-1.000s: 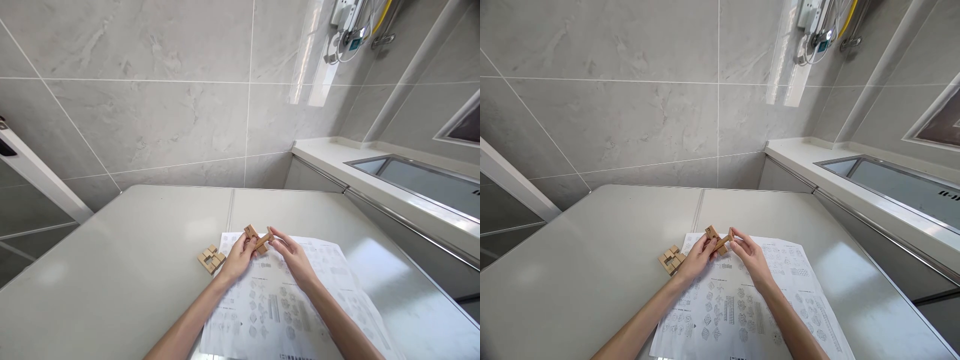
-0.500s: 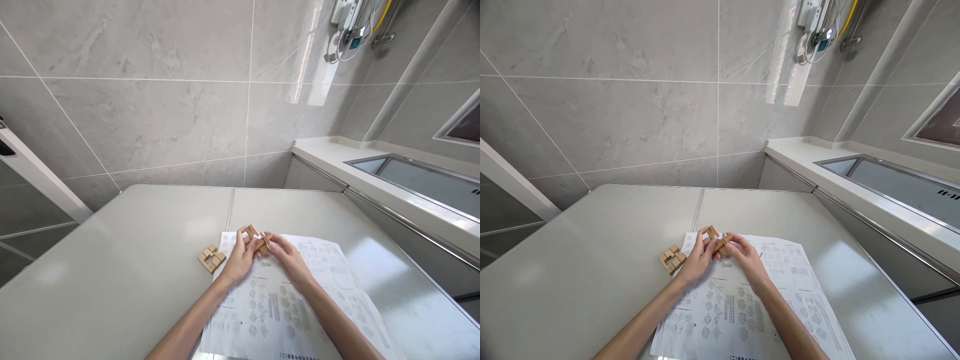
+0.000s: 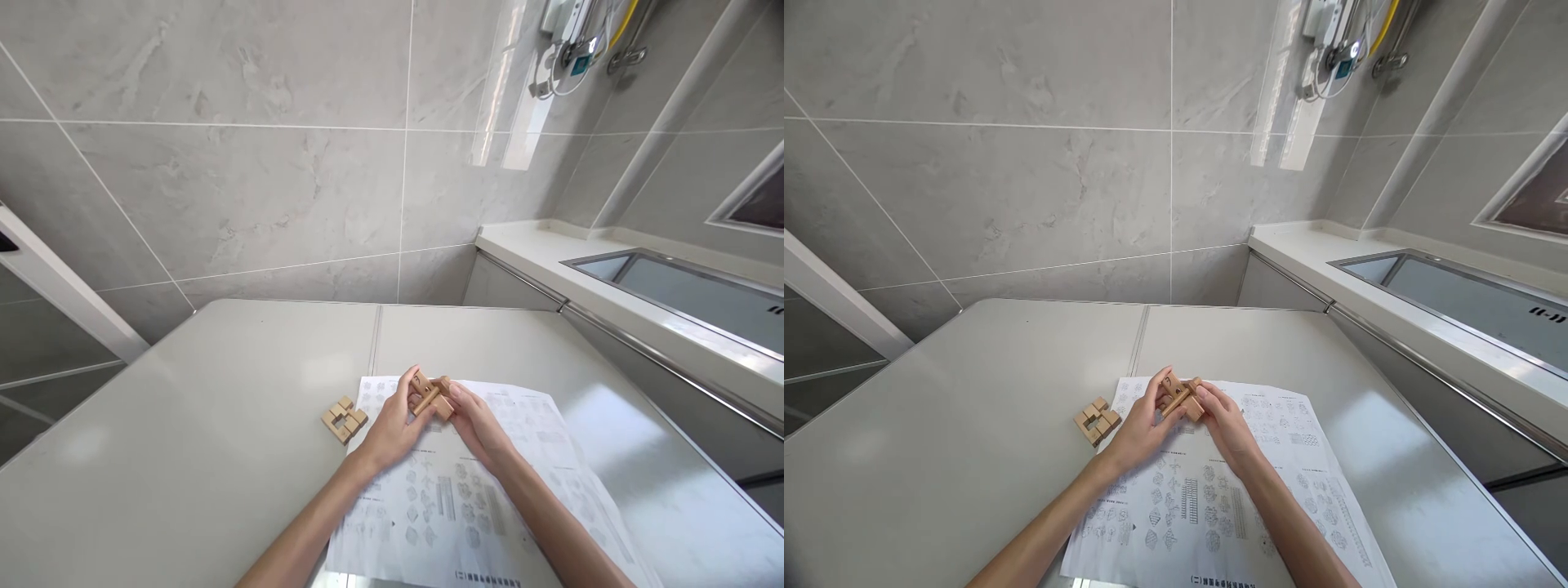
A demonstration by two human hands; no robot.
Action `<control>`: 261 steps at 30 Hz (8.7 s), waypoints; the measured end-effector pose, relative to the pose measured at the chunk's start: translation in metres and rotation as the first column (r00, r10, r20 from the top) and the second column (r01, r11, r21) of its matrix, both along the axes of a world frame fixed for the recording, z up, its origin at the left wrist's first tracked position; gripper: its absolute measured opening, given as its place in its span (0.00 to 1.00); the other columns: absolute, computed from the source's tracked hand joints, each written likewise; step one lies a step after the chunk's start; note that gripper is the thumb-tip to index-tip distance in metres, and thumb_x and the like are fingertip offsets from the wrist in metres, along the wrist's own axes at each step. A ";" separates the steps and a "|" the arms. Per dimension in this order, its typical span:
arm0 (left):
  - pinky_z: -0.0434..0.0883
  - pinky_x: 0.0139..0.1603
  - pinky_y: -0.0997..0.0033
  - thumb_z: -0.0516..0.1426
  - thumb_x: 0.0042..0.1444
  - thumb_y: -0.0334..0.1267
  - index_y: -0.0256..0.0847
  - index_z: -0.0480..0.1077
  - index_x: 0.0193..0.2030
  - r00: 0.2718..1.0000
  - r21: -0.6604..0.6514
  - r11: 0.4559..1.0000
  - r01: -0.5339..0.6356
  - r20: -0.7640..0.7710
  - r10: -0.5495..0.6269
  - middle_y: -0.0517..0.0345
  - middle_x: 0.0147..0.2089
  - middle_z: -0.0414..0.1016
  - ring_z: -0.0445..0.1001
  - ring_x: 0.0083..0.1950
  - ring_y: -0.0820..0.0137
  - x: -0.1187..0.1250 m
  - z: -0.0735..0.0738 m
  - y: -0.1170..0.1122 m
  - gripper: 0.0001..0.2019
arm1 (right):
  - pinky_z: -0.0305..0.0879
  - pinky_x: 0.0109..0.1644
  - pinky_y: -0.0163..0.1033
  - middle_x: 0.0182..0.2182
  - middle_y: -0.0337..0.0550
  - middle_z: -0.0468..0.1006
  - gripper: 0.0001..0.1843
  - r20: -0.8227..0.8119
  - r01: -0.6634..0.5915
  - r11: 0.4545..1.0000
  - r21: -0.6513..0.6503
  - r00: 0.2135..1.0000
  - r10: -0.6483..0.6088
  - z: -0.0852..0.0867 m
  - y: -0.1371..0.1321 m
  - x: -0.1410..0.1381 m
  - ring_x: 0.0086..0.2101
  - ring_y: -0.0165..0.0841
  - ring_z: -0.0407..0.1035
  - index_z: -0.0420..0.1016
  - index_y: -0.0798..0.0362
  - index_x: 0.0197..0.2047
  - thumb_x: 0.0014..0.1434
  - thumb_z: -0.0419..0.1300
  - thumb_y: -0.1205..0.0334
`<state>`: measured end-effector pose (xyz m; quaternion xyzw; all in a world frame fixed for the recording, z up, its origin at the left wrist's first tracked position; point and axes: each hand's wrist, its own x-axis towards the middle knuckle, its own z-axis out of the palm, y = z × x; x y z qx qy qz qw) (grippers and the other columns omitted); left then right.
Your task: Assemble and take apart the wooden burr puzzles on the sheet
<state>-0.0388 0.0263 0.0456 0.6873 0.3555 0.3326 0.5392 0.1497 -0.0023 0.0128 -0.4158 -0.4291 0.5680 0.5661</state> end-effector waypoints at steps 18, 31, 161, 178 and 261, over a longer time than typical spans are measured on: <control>0.73 0.58 0.54 0.70 0.56 0.41 0.53 0.54 0.78 0.972 0.238 0.957 -0.168 -0.122 0.201 0.50 0.62 0.76 0.78 0.59 0.52 0.011 -0.022 -0.007 0.46 | 0.71 0.65 0.58 0.57 0.48 0.85 0.26 0.046 -0.003 0.999 -0.046 0.999 0.005 0.000 -0.007 -0.007 0.58 0.54 0.77 0.84 0.43 0.55 0.63 0.68 0.35; 0.75 0.55 0.53 0.68 0.52 0.37 0.51 0.54 0.76 0.951 0.415 0.895 -0.161 -0.177 0.253 0.52 0.60 0.75 0.77 0.56 0.55 0.004 -0.019 -0.001 0.46 | 0.64 0.70 0.60 0.58 0.51 0.84 0.30 0.107 -0.149 0.985 -0.082 0.982 0.157 0.020 -0.015 -0.008 0.62 0.57 0.73 0.83 0.45 0.59 0.61 0.72 0.38; 0.67 0.46 0.64 0.75 0.53 0.51 0.55 0.66 0.67 0.947 -0.143 0.988 0.060 -0.305 -0.101 0.64 0.39 0.72 0.68 0.40 0.64 -0.004 -0.009 0.011 0.37 | 0.72 0.32 0.37 0.39 0.47 0.83 0.15 0.352 -0.036 0.998 0.057 0.936 0.014 0.000 -0.030 0.035 0.29 0.34 0.76 0.73 0.48 0.58 0.79 0.53 0.51; 0.78 0.56 0.48 0.70 0.58 0.54 0.50 0.72 0.61 0.839 0.246 0.968 -0.046 -0.516 0.171 0.49 0.61 0.68 0.73 0.60 0.50 -0.020 -0.009 0.034 0.27 | 0.72 0.26 0.34 0.38 0.44 0.85 0.17 0.640 -0.073 0.795 0.603 0.639 -0.427 -0.006 -0.029 0.032 0.26 0.31 0.75 0.76 0.48 0.57 0.71 0.58 0.74; 0.78 0.46 0.63 0.68 0.65 0.49 0.46 0.71 0.67 0.922 -0.486 0.871 -0.072 0.301 0.244 0.51 0.43 0.83 0.81 0.43 0.63 -0.002 -0.019 0.011 0.26 | 0.70 0.32 0.39 0.39 0.45 0.86 0.18 0.669 -0.060 0.998 -0.007 0.742 0.049 0.063 0.045 0.003 0.33 0.38 0.78 0.80 0.47 0.49 0.73 0.58 0.43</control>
